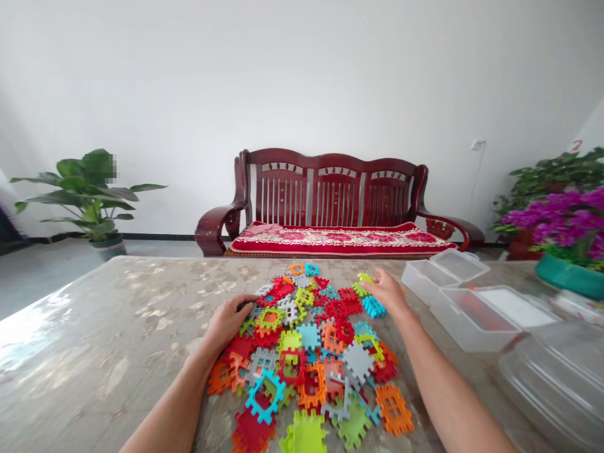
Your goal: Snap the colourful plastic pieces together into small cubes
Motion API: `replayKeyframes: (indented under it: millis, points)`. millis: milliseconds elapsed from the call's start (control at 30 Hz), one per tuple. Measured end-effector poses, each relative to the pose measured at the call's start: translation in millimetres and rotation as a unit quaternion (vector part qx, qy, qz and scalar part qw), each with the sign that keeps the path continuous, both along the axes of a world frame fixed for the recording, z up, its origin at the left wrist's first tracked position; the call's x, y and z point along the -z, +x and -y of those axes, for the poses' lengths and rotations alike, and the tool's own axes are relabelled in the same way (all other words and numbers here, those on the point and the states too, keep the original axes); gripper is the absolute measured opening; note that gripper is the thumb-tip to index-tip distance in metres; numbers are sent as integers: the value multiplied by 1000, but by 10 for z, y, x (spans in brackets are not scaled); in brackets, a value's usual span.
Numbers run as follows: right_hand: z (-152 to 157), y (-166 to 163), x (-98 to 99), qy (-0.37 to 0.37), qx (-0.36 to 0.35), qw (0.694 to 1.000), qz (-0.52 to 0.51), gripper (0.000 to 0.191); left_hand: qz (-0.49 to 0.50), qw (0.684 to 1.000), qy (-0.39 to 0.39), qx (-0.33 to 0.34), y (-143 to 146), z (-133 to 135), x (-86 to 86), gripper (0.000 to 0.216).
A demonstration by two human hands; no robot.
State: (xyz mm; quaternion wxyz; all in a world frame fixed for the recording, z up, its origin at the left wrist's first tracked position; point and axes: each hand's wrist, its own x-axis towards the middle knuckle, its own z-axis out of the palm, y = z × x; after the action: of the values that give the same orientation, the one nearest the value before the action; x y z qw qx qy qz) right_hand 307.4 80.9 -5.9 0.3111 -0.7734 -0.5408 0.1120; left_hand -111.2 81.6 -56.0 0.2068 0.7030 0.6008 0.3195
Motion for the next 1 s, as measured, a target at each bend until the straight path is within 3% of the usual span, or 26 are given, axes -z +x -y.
replayKeyframes:
  millis: [233,400,533,633,767,1000]
  points:
    - [-86,-4,59,-23,-21,993,115,70,12,1000,10,-5,3,6,0,36]
    - [-98,-11,113,-29,-39,989,142,70,9,1000,6,0,5,18,-16,36]
    - [-61,-14,64,-15,-39,987,158,56,4,1000,3,0,1,17,-18,36]
    - [-4,-86,-13,-1,-95,975,200,40,2,1000,-1,0,7,21,-21,37]
    - [66,-257,-65,-4,-196,947,256,44,7,1000,2,-1,21,35,-34,37]
    - [184,-471,-125,-50,-251,926,279,39,-3,1000,-5,1,11,15,-16,37]
